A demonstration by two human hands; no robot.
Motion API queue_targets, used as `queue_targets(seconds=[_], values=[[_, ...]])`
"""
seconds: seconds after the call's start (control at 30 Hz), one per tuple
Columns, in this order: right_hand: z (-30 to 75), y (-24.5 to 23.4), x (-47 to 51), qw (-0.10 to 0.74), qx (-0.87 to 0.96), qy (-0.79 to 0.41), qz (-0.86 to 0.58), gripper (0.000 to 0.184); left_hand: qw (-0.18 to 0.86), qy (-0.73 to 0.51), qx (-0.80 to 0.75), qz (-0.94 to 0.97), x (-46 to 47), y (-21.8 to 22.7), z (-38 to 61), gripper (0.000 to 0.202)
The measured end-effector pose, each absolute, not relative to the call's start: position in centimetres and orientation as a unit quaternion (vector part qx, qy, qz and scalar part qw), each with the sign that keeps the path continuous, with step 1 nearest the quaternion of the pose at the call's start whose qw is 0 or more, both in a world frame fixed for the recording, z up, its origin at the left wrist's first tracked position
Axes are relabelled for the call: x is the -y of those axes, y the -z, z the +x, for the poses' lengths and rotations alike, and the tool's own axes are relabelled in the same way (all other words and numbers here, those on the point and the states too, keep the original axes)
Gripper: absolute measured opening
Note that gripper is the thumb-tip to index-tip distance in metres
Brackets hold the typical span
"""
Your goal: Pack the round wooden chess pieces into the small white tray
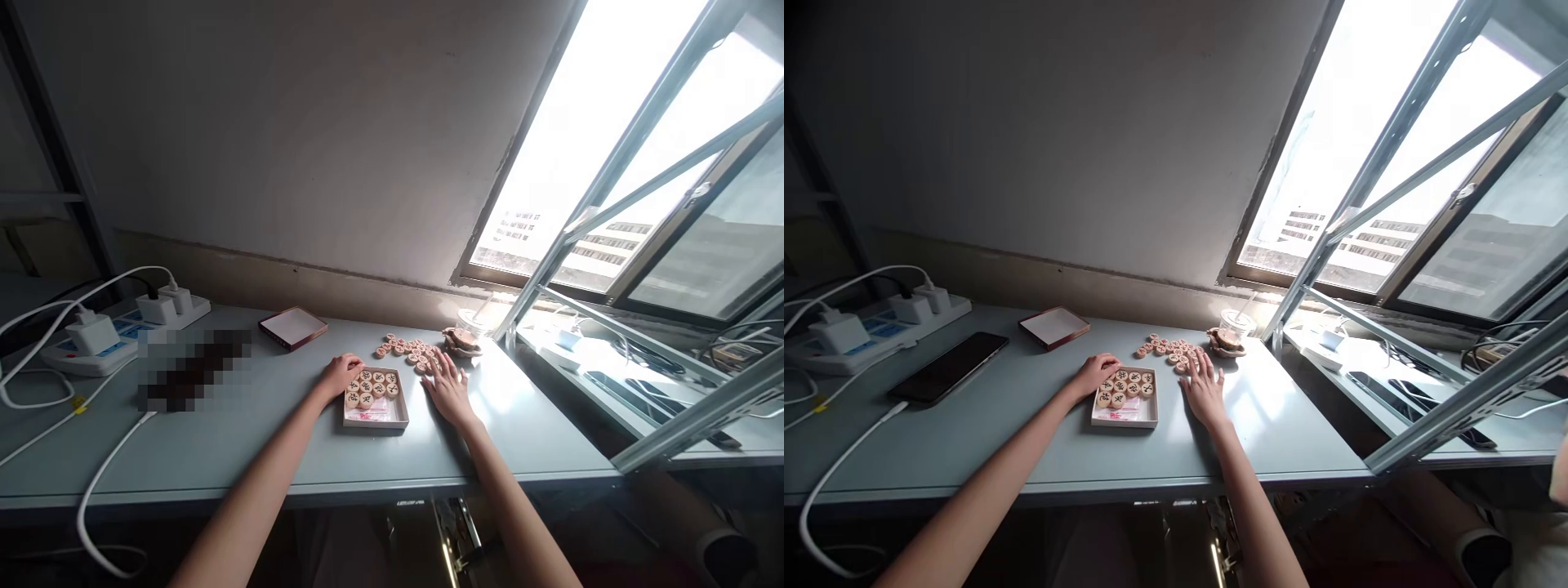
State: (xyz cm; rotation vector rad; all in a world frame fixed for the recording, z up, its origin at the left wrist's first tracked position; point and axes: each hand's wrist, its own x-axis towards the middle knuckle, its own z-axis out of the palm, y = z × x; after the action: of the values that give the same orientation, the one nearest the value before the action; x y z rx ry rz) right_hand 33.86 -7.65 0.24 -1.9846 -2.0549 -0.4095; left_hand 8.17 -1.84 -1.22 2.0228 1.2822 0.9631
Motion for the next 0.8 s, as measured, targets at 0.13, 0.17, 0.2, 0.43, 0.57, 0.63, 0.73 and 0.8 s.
queue_targets(seconds=[0.13,0.17,0.2,0.43,0.57,0.63,0.73,0.8], values=[[34.8,0.0,8.0,0.104,0.711,0.127,-0.683,0.041,0.285,-0.361,-0.477,0.749,1.8,1.2,8.2,0.022],[34.8,-0.1,8.4,0.117,0.714,0.127,-0.679,0.038,0.286,-0.361,-0.476,0.749,1.8,1.2,8.2,0.023],[34.8,-0.3,8.9,0.133,0.717,0.126,-0.673,0.035,0.286,-0.359,-0.475,0.751,1.8,1.2,8.2,0.023],[33.8,-2.1,11.7,0.267,0.741,0.035,-0.615,0.02,0.285,-0.355,-0.468,0.757,1.9,1.0,8.2,0.026],[31.4,-3.4,12.0,0.311,0.787,-0.065,-0.528,0.027,0.291,-0.354,-0.463,0.759,2.1,0.8,8.2,0.027],[30.1,-4.0,11.9,0.286,0.825,-0.07,-0.483,0.024,0.291,-0.357,-0.461,0.759,2.2,0.6,8.2,0.028],[28.8,-4.4,11.1,0.234,0.872,-0.057,-0.426,0.021,0.293,-0.354,-0.462,0.759,2.3,0.3,8.4,0.026],[28.5,-4.3,10.4,0.211,0.894,-0.049,-0.391,0.019,0.294,-0.349,-0.463,0.76,2.3,0.2,8.5,0.025]])
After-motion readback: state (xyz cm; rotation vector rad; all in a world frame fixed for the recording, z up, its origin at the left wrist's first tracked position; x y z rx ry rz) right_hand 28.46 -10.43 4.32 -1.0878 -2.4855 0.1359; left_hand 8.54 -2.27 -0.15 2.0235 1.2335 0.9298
